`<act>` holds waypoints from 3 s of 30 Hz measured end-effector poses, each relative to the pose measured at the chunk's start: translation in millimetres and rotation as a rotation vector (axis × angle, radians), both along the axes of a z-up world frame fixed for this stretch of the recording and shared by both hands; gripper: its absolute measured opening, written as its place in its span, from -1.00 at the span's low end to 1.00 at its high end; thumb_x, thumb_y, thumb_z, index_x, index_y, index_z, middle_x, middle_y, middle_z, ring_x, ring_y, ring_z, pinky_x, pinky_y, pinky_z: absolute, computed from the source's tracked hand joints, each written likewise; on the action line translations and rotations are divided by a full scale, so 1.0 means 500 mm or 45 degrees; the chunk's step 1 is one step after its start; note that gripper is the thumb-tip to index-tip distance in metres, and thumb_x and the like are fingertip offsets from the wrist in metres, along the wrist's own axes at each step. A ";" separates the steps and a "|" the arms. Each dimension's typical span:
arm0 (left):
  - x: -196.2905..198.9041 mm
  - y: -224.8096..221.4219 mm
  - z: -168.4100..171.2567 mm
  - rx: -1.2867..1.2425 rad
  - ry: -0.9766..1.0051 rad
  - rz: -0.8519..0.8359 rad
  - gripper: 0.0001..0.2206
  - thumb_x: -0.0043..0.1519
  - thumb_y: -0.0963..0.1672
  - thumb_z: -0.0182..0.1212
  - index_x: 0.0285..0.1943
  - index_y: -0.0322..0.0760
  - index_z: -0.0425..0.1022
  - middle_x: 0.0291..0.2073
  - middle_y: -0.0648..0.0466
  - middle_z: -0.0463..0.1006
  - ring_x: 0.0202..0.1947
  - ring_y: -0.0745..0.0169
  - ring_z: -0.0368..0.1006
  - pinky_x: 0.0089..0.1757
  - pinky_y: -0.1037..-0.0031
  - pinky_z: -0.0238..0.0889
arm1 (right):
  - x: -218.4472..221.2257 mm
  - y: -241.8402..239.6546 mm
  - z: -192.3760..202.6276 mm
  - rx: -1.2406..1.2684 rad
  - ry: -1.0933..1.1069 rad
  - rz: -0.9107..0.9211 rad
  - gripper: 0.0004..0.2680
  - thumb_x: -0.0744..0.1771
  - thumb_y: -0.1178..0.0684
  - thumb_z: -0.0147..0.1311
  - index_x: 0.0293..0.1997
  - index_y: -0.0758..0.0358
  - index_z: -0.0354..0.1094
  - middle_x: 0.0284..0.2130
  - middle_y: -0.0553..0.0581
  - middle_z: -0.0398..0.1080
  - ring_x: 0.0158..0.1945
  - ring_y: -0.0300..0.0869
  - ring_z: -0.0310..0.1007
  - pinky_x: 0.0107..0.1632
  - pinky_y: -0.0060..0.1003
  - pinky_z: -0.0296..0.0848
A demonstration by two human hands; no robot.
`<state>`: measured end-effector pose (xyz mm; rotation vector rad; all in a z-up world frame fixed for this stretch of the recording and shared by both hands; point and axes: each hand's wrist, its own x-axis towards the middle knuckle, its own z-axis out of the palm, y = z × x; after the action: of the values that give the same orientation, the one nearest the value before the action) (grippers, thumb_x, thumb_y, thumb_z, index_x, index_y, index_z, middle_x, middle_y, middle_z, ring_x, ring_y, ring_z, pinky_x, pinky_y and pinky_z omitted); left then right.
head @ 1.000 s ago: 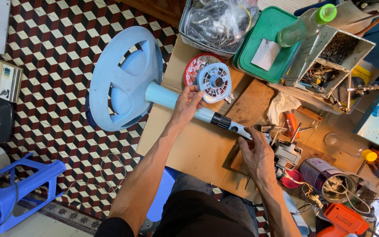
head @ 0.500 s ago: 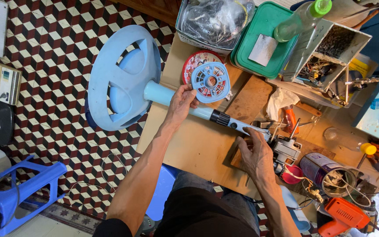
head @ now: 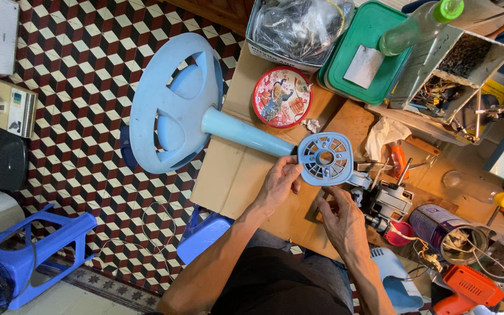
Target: The person repairs a ceiling fan motor by hand, manipulating wires and internal components. They use a cordless drill to tighten screws on the motor housing. The task involves disassembly, wiring, and reassembly of the motor unit.
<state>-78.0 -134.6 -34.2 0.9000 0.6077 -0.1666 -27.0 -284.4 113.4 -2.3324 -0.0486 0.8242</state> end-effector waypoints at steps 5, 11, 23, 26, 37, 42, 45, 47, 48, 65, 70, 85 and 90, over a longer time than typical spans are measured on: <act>-0.029 0.027 0.023 0.034 0.077 -0.011 -0.66 0.36 -0.05 0.14 0.17 -0.39 0.33 -0.36 0.14 0.48 -0.48 0.45 0.36 -0.39 0.55 0.28 | -0.016 0.015 0.001 -0.006 0.096 -0.004 -0.71 0.34 0.01 0.10 0.14 0.30 0.39 -0.18 0.17 0.47 -0.29 -0.13 0.53 -0.17 -0.24 0.50; -0.044 0.111 0.029 0.133 0.136 0.061 -0.64 0.34 -0.05 0.14 0.21 -0.37 0.33 -0.33 0.15 0.45 -0.46 0.44 0.38 -0.36 0.53 0.31 | -0.019 0.027 -0.002 0.000 0.202 -0.001 -0.70 0.33 -0.01 0.10 0.14 0.28 0.37 -0.26 0.20 0.47 -0.28 -0.15 0.58 -0.16 -0.24 0.51; 0.161 0.281 -0.100 0.437 0.048 0.076 -0.71 0.37 -0.09 0.13 0.19 -0.33 0.33 -0.35 0.16 0.47 -0.49 0.48 0.39 -0.43 0.55 0.39 | -0.052 -0.023 -0.020 0.060 -0.059 0.000 -0.74 0.32 0.02 0.15 0.07 0.30 0.41 -0.30 0.25 0.46 -0.29 0.03 0.52 -0.17 -0.16 0.49; 0.187 0.292 -0.112 0.531 0.112 0.071 -0.71 0.39 -0.09 0.13 0.22 -0.33 0.34 -0.38 0.14 0.46 -0.50 0.48 0.38 -0.45 0.55 0.39 | -0.066 -0.051 -0.020 0.048 -0.035 -0.050 -0.74 0.31 0.04 0.15 0.07 0.30 0.41 -0.27 0.26 0.46 -0.28 0.04 0.53 -0.16 -0.14 0.50; 0.187 0.287 -0.067 0.802 0.030 0.263 -0.66 0.39 -0.17 0.11 0.33 -0.38 0.33 -0.15 0.16 0.52 -0.33 0.48 0.46 -0.32 0.61 0.48 | -0.148 -0.181 -0.022 0.002 -0.052 -0.177 -0.71 0.32 -0.01 0.13 0.11 0.32 0.37 -0.08 0.30 0.49 -0.17 0.08 0.57 -0.11 -0.09 0.51; 0.165 0.278 -0.011 0.808 -0.026 0.255 -0.60 0.38 -0.16 0.05 0.41 -0.40 0.31 0.03 -0.07 0.67 -0.33 0.34 0.58 -0.30 0.56 0.48 | -0.167 -0.248 0.019 -0.064 0.151 -0.400 -0.67 0.32 -0.07 0.14 0.18 0.21 0.38 -0.25 0.30 0.55 -0.22 -0.01 0.59 -0.11 -0.17 0.52; 0.133 0.255 0.023 0.615 -0.152 0.320 -0.52 0.37 -0.09 0.14 0.44 -0.40 0.22 0.08 -0.25 0.58 -0.39 0.23 0.57 -0.33 0.50 0.45 | -0.166 -0.296 0.054 -0.003 -0.031 -0.359 -0.68 0.34 -0.05 0.14 0.20 0.25 0.39 -0.26 0.29 0.54 -0.24 -0.06 0.54 -0.14 -0.22 0.48; 0.078 0.221 0.060 0.635 -0.131 0.305 -0.47 0.39 -0.01 0.07 0.47 -0.39 0.20 0.10 -0.25 0.60 -0.34 0.22 0.60 -0.28 0.50 0.49 | -0.165 -0.328 0.082 -0.004 0.042 -0.398 -0.67 0.35 -0.06 0.13 0.23 0.22 0.38 -0.31 0.26 0.54 -0.26 -0.10 0.52 -0.14 -0.24 0.47; 0.056 0.197 0.079 0.637 -0.130 0.302 -0.44 0.40 0.03 0.04 0.49 -0.38 0.19 0.10 -0.25 0.60 -0.31 0.22 0.62 -0.26 0.50 0.51 | -0.163 -0.348 0.095 0.011 0.070 -0.423 -0.68 0.36 -0.06 0.11 0.23 0.21 0.38 -0.31 0.25 0.55 -0.24 -0.13 0.53 -0.13 -0.25 0.47; -0.190 -0.443 0.045 0.574 0.102 -0.073 -0.60 0.35 -0.12 0.08 0.34 -0.42 0.38 -0.02 -0.14 0.65 -0.27 0.27 0.58 -0.28 0.55 0.44 | -0.276 -0.785 0.141 0.402 -0.274 -0.591 -0.74 0.42 0.05 0.03 0.19 0.40 0.37 -0.08 0.21 0.51 -0.12 -0.19 0.57 -0.07 -0.33 0.56; -0.162 -0.455 -0.025 0.501 0.227 -0.092 -0.57 0.32 -0.15 0.02 0.39 -0.38 0.32 0.03 -0.11 0.63 -0.24 0.26 0.59 -0.27 0.54 0.47 | -0.271 -0.815 0.130 0.395 -0.284 -0.570 -0.74 0.42 0.05 0.03 0.18 0.40 0.39 -0.11 0.23 0.52 -0.13 -0.17 0.58 -0.06 -0.31 0.56; -0.061 -0.415 -0.126 0.364 0.274 0.069 -0.53 0.34 0.02 0.12 0.32 -0.36 0.39 0.09 -0.03 0.49 -0.13 0.15 0.52 -0.18 0.40 0.44 | -0.220 -0.793 0.138 0.333 -0.201 -0.679 -0.72 0.40 0.03 0.04 0.19 0.40 0.37 -0.10 0.20 0.52 -0.12 -0.20 0.57 -0.08 -0.32 0.54; -0.038 -0.403 -0.025 0.843 0.105 0.152 -0.63 0.35 -0.03 0.10 0.24 -0.32 0.50 -0.08 0.07 0.58 -0.18 0.29 0.54 -0.19 0.48 0.47 | -0.187 -0.805 0.150 0.332 -0.237 -0.776 -0.70 0.38 0.04 0.05 0.20 0.38 0.37 -0.11 0.22 0.56 -0.14 -0.19 0.59 -0.09 -0.34 0.53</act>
<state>-97.1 -336.1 -46.9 1.4952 0.8092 0.1171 -120.7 -686.7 188.5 -1.9966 0.4293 0.2757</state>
